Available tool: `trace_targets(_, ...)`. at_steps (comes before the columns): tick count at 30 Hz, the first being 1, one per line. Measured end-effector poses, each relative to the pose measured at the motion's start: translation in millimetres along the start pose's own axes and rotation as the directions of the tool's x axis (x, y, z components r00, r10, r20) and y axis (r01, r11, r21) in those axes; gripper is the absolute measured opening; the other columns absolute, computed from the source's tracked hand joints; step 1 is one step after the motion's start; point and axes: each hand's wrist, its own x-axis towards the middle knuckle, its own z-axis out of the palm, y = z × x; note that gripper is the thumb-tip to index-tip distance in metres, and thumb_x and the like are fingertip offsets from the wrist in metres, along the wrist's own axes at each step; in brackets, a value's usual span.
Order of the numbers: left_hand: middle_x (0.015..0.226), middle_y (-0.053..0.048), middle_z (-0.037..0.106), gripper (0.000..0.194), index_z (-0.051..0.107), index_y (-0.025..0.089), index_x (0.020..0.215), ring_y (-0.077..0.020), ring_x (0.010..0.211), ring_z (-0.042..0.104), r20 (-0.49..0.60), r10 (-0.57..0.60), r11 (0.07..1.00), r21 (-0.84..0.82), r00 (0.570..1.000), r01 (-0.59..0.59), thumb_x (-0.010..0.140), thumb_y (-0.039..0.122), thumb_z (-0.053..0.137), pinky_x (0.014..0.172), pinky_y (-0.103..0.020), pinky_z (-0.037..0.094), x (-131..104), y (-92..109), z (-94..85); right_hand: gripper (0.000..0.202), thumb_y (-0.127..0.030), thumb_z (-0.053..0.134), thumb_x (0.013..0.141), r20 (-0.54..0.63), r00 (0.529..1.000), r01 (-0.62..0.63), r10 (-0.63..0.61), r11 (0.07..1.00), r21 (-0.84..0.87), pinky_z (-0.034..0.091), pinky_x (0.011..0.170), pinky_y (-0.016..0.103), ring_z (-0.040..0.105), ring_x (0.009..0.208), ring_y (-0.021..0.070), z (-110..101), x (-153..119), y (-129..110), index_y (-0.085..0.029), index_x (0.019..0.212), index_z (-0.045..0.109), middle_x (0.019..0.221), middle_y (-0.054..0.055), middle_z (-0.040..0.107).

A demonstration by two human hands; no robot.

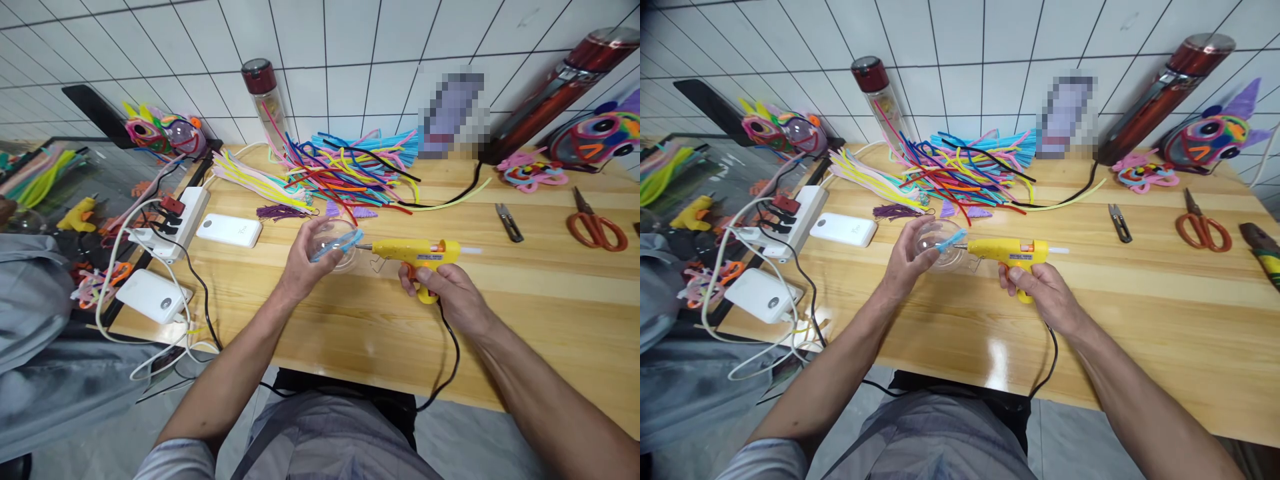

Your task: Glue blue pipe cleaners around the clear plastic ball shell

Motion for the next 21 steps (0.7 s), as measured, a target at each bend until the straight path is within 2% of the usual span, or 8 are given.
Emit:
trace_targets(9, 0.141, -0.014, 0.071, 0.090, 0.061, 0.024, 0.139, -0.0274, 0.110, 0.075, 0.024, 0.022, 0.999, -0.035, 0.999, -0.021, 0.069, 0.068, 0.094, 0.097, -0.041, 0.063, 3.6, -2.3, -2.4, 0.058, -0.077, 0.090, 0.077, -0.043, 0.999, -0.014, 0.015, 1.000, 0.021, 0.049, 0.063, 0.032, 0.057, 0.063, 0.0173, 1.8, 0.3, -5.0, -0.020, 0.085, 0.084, 0.071, 0.003, 0.068)
trace_targets(21, 0.137, -0.013, 0.070, 0.084, 0.062, 0.024, 0.137, -0.0294, 0.120, 0.072, 0.018, 0.035, 0.999, -0.020, 0.999, -0.035, 0.071, 0.065, 0.095, 0.095, -0.038, 0.063, -0.9, 3.0, 1.7, 0.056, -0.075, 0.086, 0.082, -0.006, 1.000, 0.017, -0.017, 1.000, -0.020, 0.050, 0.065, 0.033, 0.058, 0.065, 0.0185, 3.2, 0.0, -4.3, -0.020, 0.087, 0.082, 0.073, 0.004, 0.069)
